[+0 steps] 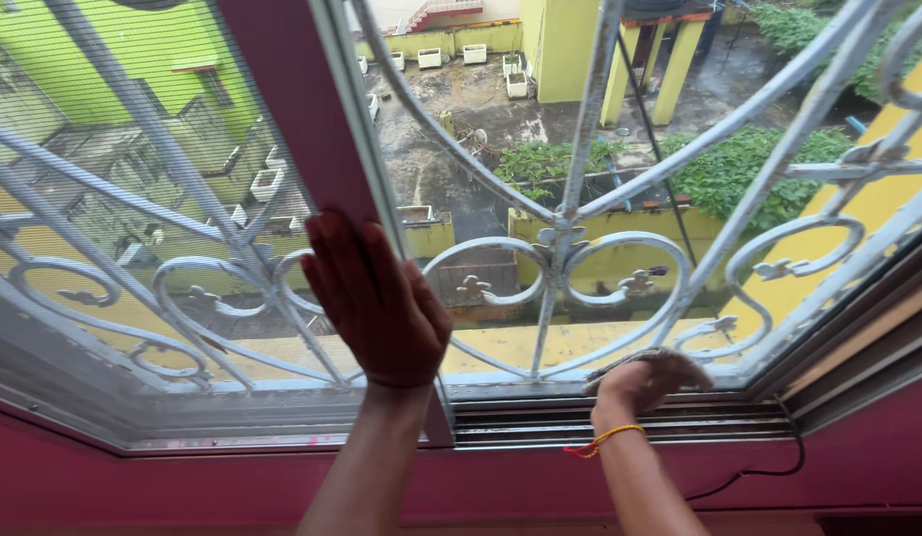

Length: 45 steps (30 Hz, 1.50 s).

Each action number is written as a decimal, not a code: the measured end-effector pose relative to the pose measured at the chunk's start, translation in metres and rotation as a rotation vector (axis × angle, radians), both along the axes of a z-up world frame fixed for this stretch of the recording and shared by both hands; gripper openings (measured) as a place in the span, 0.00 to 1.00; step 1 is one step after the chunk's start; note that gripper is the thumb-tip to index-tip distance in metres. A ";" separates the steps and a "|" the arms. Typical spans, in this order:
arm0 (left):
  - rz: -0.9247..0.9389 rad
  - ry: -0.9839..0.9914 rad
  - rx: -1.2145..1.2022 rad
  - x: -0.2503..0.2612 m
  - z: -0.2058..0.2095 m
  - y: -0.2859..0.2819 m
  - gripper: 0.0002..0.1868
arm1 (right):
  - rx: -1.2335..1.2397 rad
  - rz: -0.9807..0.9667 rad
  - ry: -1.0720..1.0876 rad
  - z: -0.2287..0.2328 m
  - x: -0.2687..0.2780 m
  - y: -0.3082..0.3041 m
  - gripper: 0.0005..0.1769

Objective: The person sprays a cleaning solution onto a window pane and wipes it with a cloth. They repeatedly spray and wipe different sections of the window, including the frame and the metal grille, to clean the surface.

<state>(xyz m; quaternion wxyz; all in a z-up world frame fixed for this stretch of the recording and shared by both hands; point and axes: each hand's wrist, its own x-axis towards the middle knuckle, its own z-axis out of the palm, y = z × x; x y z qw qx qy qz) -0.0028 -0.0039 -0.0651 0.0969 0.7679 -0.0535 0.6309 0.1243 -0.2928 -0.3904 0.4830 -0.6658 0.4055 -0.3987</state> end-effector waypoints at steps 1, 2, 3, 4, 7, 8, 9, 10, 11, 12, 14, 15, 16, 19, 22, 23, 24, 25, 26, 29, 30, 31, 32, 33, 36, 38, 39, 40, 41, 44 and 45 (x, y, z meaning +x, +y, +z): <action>-0.003 0.003 -0.003 0.000 0.000 0.000 0.28 | 0.052 0.015 -0.004 -0.004 0.000 0.013 0.34; -0.007 0.006 -0.007 0.000 0.000 0.000 0.28 | 0.105 0.029 -0.008 -0.008 -0.002 0.030 0.33; -0.011 0.009 -0.010 -0.001 -0.001 0.000 0.28 | 0.157 0.043 -0.011 -0.010 -0.003 0.046 0.33; -0.021 0.015 -0.013 0.000 -0.001 0.000 0.28 | 0.167 0.071 0.067 -0.010 -0.005 0.061 0.33; -0.040 0.029 -0.014 -0.001 -0.003 0.002 0.27 | 0.245 0.159 0.223 -0.004 -0.014 0.103 0.35; -0.042 0.031 -0.013 0.000 -0.003 0.001 0.27 | 0.300 0.189 0.222 0.003 -0.018 0.114 0.37; -0.044 0.033 -0.012 0.000 -0.003 0.002 0.27 | 0.355 0.219 0.222 0.011 -0.022 0.127 0.39; -0.046 0.033 -0.008 0.000 -0.004 0.003 0.27 | 0.447 0.223 0.175 0.022 -0.027 0.139 0.41; -0.047 0.033 -0.004 0.000 -0.004 0.004 0.27 | 0.513 0.233 0.154 0.033 -0.034 0.150 0.39; -0.050 0.033 0.001 0.000 -0.004 0.004 0.27 | 0.585 0.251 0.129 0.046 -0.040 0.161 0.37; -0.050 0.027 0.003 0.001 -0.004 0.004 0.27 | 0.702 0.300 0.086 0.068 -0.055 0.179 0.33; -0.050 0.025 0.004 0.000 -0.004 0.004 0.27 | 0.756 0.325 0.071 0.078 -0.062 0.186 0.32; -0.052 0.021 0.004 0.000 -0.004 0.004 0.27 | 0.816 0.352 0.053 0.086 -0.067 0.190 0.30; -0.052 0.011 0.004 0.000 -0.002 0.004 0.26 | 0.992 0.433 0.010 0.108 -0.078 0.196 0.26; -0.039 0.016 0.005 -0.001 -0.001 0.003 0.27 | 1.157 0.494 -0.016 0.124 -0.085 0.193 0.24; -0.034 0.017 0.006 -0.001 -0.001 0.003 0.27 | 1.208 0.506 -0.022 0.129 -0.086 0.193 0.23; -0.029 0.019 0.005 -0.001 -0.001 0.003 0.27 | 1.256 0.518 -0.030 0.134 -0.086 0.191 0.23; -0.028 0.017 0.003 -0.001 -0.001 0.002 0.27 | 1.302 0.512 -0.054 0.137 -0.087 0.187 0.23; -0.027 0.013 0.002 -0.001 -0.001 0.002 0.27 | 1.344 0.504 -0.083 0.140 -0.085 0.184 0.24; -0.016 -0.001 0.001 0.000 0.000 0.001 0.28 | 1.322 0.505 -0.121 0.131 -0.077 0.170 0.27; -0.012 -0.006 0.002 0.000 0.000 0.001 0.28 | 1.288 0.512 -0.121 0.123 -0.071 0.161 0.27; -0.008 -0.010 0.003 0.000 0.000 0.001 0.28 | 1.252 0.444 -0.175 0.113 -0.062 0.153 0.25; -0.006 -0.014 0.002 0.000 0.000 0.001 0.28 | 1.212 0.376 -0.228 0.105 -0.051 0.142 0.23; -0.004 -0.018 0.002 0.000 0.000 0.000 0.29 | 1.171 0.308 -0.282 0.096 -0.043 0.130 0.21; 0.010 -0.022 0.004 0.000 0.000 0.000 0.28 | 0.933 0.197 -0.260 0.089 -0.032 0.079 0.19; 0.019 -0.025 0.010 0.001 -0.001 0.000 0.29 | 0.771 0.125 -0.245 0.102 -0.031 0.051 0.20; 0.024 -0.027 0.012 0.001 -0.002 0.000 0.29 | 0.677 0.121 -0.193 0.113 -0.033 0.038 0.21; 0.026 -0.027 0.015 0.001 -0.002 0.000 0.29 | 0.582 0.114 -0.143 0.127 -0.035 0.022 0.23; 0.028 -0.028 0.017 0.002 -0.002 0.001 0.29 | 0.486 0.106 -0.092 0.141 -0.039 0.005 0.24; 0.037 -0.028 0.027 0.004 -0.002 0.002 0.29 | 0.210 0.091 -0.106 0.179 -0.050 -0.039 0.25; 0.041 -0.027 0.031 0.004 -0.001 0.001 0.29 | 0.122 0.098 -0.215 0.189 -0.054 -0.050 0.23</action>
